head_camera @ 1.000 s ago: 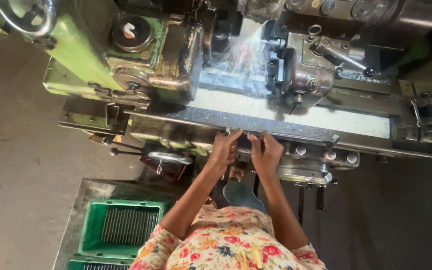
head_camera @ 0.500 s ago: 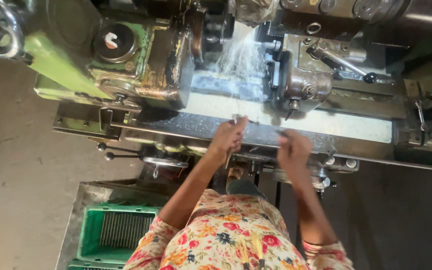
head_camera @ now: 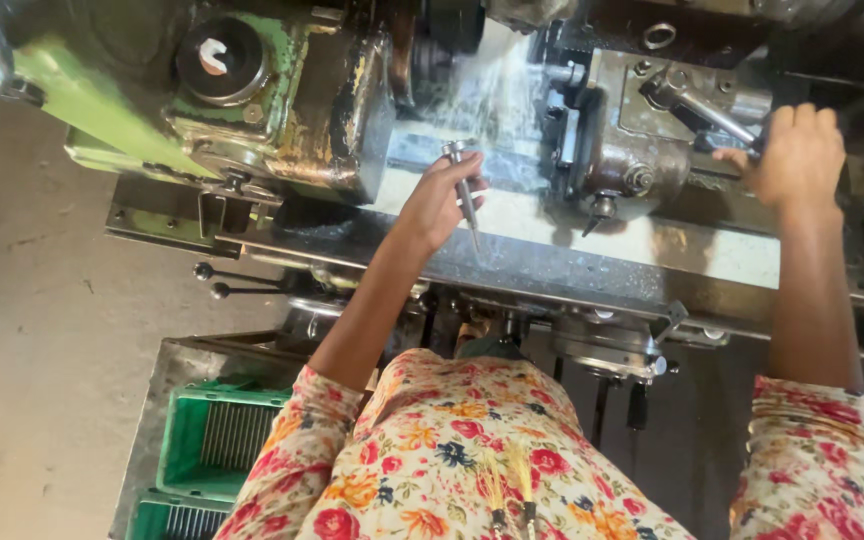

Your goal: The person operates a metalworking machine by repeatedly inserting small metal rods into a fixture, actuating a lever to process them, and placing the finished pieces into green bins. The cycle is repeated continuously throughout the clip.

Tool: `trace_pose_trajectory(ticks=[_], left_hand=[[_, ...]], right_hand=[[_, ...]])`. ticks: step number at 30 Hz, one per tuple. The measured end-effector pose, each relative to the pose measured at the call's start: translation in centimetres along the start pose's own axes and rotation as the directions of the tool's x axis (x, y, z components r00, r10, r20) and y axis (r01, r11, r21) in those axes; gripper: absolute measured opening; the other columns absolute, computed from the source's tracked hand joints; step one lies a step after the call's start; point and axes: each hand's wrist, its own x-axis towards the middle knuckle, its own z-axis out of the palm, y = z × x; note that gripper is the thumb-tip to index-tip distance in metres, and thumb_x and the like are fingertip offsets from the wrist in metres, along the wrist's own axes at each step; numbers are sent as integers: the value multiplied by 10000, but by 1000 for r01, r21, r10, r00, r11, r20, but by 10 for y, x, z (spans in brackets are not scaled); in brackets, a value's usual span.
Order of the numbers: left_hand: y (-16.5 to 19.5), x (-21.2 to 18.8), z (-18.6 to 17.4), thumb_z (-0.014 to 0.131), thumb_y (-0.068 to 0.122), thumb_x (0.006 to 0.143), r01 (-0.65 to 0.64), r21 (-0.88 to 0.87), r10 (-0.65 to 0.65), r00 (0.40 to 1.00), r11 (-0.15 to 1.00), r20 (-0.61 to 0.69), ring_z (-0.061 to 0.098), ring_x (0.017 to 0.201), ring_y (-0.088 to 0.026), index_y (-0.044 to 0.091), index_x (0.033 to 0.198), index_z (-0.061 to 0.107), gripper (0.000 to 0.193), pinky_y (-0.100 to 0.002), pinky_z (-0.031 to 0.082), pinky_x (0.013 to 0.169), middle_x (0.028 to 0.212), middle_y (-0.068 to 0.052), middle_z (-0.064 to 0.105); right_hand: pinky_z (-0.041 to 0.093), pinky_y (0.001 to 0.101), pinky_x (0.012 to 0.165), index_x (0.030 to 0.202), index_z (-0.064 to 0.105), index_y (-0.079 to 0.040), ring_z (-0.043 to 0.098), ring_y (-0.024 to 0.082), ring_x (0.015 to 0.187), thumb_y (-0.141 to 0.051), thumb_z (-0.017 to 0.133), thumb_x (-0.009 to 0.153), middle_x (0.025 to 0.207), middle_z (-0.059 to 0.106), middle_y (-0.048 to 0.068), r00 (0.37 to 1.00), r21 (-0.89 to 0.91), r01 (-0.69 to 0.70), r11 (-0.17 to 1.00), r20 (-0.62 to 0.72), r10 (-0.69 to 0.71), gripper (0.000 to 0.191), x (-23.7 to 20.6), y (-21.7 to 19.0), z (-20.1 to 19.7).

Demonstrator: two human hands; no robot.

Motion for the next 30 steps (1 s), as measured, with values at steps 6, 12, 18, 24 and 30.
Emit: trace_pose_trajectory(ticks=[6,12,18,24,30], left_hand=[[-3,64,1,732,235,904,69,-178,-65,998,982,24,613,1022,-224,71,1122,634,290,-421,491,907,1061,-65,624],[-22,143,2,721,222,835,80,-322,-116,988,944,-97,616,1038,-263,91,1046,623,267,-478,460,930,1050,-65,631],[-26,194,17,715,201,803,43,-397,-153,956,917,-249,619,1036,-275,117,1022,612,256,-497,418,931,1039,-59,636],[-20,220,24,683,103,781,-83,-435,-133,887,896,-443,640,1084,-284,89,1052,615,280,-507,420,935,1090,-85,628],[-13,252,36,661,13,799,-138,-625,-188,884,769,-428,612,1104,-279,34,1135,623,338,-363,467,1015,1173,-109,624]], right_hand=[[558,487,783,944,797,-22,719,416,881,-431,826,871,937,752,229,823,83,-332,940,512,246,416,25,2,26],[570,483,800,892,799,-2,727,430,864,-394,816,854,939,751,259,804,39,-375,926,511,304,394,31,0,26],[567,496,788,941,813,-43,720,443,848,-368,805,858,931,746,263,798,74,-414,907,509,323,336,37,-6,17],[573,490,768,948,808,-42,729,426,819,-441,800,901,908,747,250,760,66,-442,895,557,335,402,37,-4,22],[568,494,784,981,817,-124,720,420,823,-400,771,907,902,748,207,811,76,-414,907,484,329,289,34,0,39]])
